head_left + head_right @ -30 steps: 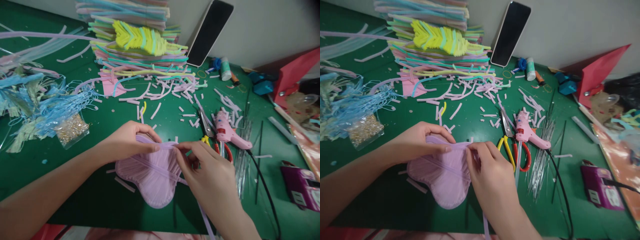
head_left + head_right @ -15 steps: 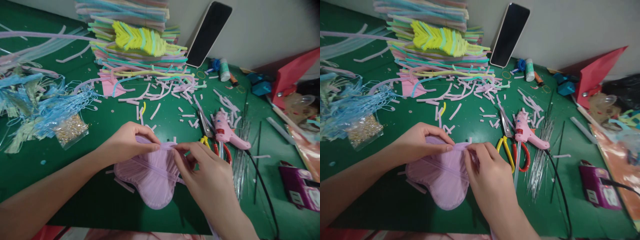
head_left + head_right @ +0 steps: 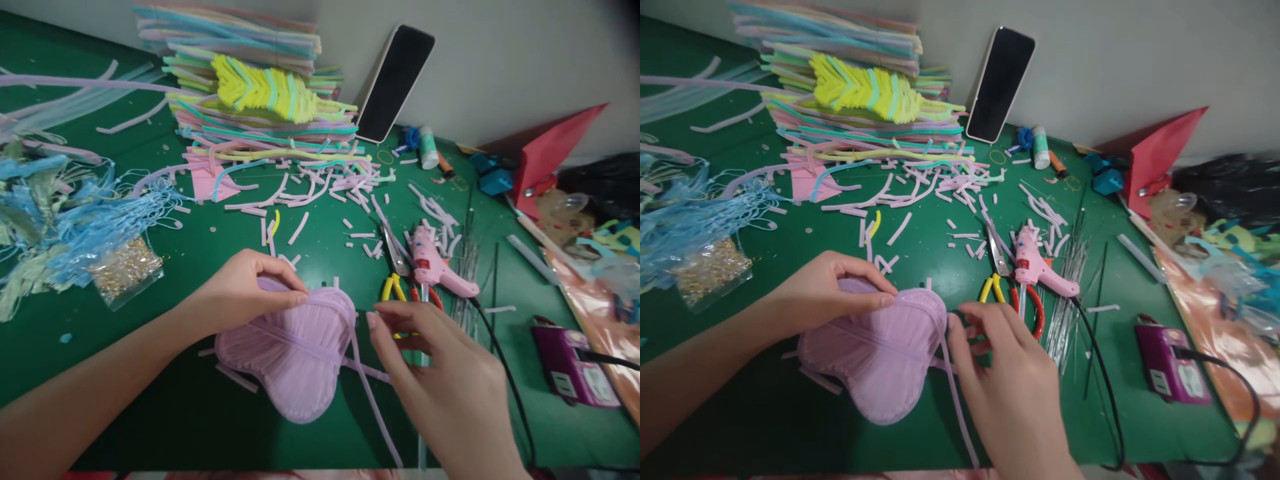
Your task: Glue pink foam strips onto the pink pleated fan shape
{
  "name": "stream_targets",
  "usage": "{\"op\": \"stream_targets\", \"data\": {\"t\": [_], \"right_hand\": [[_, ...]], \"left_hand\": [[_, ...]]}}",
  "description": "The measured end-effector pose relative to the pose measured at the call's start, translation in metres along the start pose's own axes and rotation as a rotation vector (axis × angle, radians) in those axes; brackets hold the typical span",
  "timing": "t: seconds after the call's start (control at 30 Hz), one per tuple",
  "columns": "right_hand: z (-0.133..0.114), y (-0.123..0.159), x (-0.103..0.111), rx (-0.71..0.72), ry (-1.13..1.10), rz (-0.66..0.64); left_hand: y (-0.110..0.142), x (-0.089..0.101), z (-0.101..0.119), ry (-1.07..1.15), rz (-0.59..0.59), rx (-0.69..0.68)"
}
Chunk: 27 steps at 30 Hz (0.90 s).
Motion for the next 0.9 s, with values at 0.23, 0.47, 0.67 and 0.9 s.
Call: {"op": "stream_targets", "data": {"t": [0.23, 0.47, 0.67, 0.9], "right_hand": [[0.065, -0.004, 0.012, -0.223, 0.199, 0.045], [0.106, -0.033, -0.02, 0.074, 0.441, -0.027], [0.114, -0.046, -0.027, 0.122, 0.404, -0.126], [0.131, -0.063, -0.031, 0.121, 0.327, -0.154]], "left_hand": [[0.001, 0.0, 0.001, -0.003, 0.004, 0.013], [0.002, 0.002, 0.002, -0.026, 0.019, 0.002], [0.002, 0.003, 0.004, -0.023, 0.023, 0.005], [0.003, 0.004, 0.004, -0.035, 0.039, -0.03]]}}
Point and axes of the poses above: each hand's wrist, its own y-axis away from the middle knuckle, its own x-axis out of the back of the hand, z = x × y, the point moved 5 cm from there along -y, towards the middle knuckle, and after that the axes turned 13 degrees about y, right-handed, at the moved point
